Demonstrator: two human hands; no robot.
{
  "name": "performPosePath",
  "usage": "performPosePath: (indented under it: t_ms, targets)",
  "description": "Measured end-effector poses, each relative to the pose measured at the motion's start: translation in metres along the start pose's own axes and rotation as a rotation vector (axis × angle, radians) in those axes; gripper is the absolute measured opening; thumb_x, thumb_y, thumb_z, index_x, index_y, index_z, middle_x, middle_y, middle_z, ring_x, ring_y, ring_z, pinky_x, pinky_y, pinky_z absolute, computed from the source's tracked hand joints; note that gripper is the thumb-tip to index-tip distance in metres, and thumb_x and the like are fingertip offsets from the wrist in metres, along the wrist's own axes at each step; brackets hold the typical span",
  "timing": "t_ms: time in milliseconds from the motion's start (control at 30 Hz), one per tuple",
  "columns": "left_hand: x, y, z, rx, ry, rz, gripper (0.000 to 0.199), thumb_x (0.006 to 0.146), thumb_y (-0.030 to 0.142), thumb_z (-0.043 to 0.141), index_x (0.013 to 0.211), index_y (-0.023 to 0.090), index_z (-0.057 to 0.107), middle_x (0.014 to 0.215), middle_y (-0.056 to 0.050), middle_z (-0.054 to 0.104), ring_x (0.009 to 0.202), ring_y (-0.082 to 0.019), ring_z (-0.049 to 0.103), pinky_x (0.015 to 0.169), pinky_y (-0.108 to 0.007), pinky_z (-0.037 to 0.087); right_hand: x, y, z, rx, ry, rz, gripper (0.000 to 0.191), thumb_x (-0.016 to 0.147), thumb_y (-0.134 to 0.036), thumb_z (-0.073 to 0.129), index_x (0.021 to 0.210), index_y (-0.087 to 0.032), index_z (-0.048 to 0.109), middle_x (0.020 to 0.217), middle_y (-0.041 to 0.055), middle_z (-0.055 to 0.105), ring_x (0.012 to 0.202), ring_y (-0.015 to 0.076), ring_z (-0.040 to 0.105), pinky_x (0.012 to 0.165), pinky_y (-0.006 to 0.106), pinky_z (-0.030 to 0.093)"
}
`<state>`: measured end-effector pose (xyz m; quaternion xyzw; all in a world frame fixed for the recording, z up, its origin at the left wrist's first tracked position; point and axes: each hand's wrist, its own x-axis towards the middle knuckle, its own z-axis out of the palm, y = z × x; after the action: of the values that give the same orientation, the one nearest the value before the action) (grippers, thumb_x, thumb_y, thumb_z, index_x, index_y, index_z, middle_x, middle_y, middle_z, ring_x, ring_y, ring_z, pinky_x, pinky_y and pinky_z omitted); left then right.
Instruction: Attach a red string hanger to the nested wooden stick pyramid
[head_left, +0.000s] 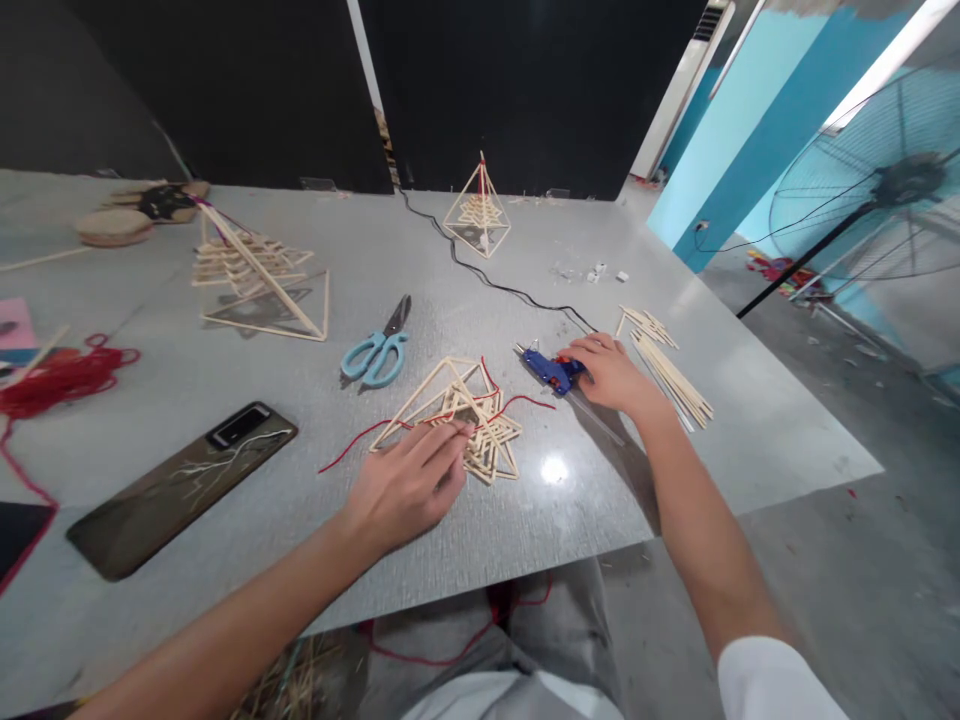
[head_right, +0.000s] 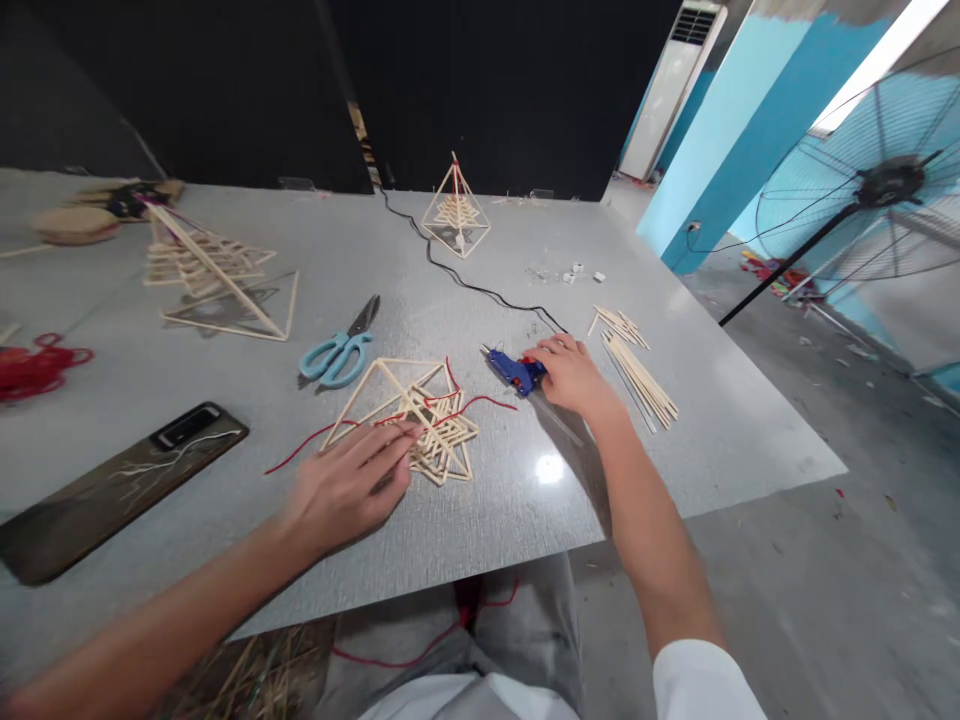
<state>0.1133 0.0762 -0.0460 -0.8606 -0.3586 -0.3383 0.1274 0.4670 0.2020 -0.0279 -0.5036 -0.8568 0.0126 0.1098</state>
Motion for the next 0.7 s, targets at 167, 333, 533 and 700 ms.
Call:
performPosePath:
  t_ms: [167, 333, 533, 700]
  targets:
    - [-0.002, 0.0, 0.002, -0.033, 0.012, -0.033, 0.034, 0.096, 0.012, 0.064, 0.129, 0.022, 0.069, 0.117, -0.006, 0.083, 0.103, -0.022, 0.081, 0.081, -0.031, 0.064, 0.007, -0.003, 0.012, 0.039, 0.004, -0.035, 0.057, 0.086, -0.005, 0.053, 0.136, -0.022, 0.073, 0.127, 0.0116, 0.077, 0.127, 0.0331, 0.058, 0.108, 0.051, 0.041]
    - [0.0, 0.001, 0.0, -0.041, 0.015, -0.055, 0.034, 0.097, 0.009, 0.063, 0.128, 0.021, 0.068, 0.117, -0.008, 0.082, 0.104, -0.024, 0.081, 0.084, -0.033, 0.065, 0.012, -0.002, 0.011, 0.078, 0.132, -0.046, 0.041, 0.086, -0.014, 0.061, 0.125, -0.02, 0.075, 0.119, 0.0129, 0.077, 0.119, 0.0339, 0.061, 0.105, 0.05, 0.043]
    - [0.0, 0.001, -0.001, -0.058, 0.034, -0.06, 0.028, 0.1, 0.008, 0.064, 0.126, 0.018, 0.069, 0.112, -0.009, 0.081, 0.104, -0.024, 0.08, 0.09, -0.035, 0.066, 0.016, -0.01, 0.003, 0.359, 0.438, 0.116, 0.028, 0.098, -0.045, 0.062, 0.097, -0.019, 0.071, 0.092, 0.0118, 0.074, 0.086, 0.0273, 0.067, 0.082, 0.041, 0.052]
    - [-0.006, -0.002, 0.0, -0.103, 0.026, -0.059, 0.028, 0.104, 0.009, 0.065, 0.13, 0.018, 0.067, 0.116, -0.009, 0.081, 0.107, -0.023, 0.079, 0.098, -0.037, 0.065, 0.007, -0.036, -0.012, 0.455, 0.429, 0.32, 0.042, 0.08, -0.055, 0.082, 0.068, -0.025, 0.056, 0.06, -0.0017, 0.052, 0.055, 0.0165, 0.047, 0.056, 0.034, 0.04]
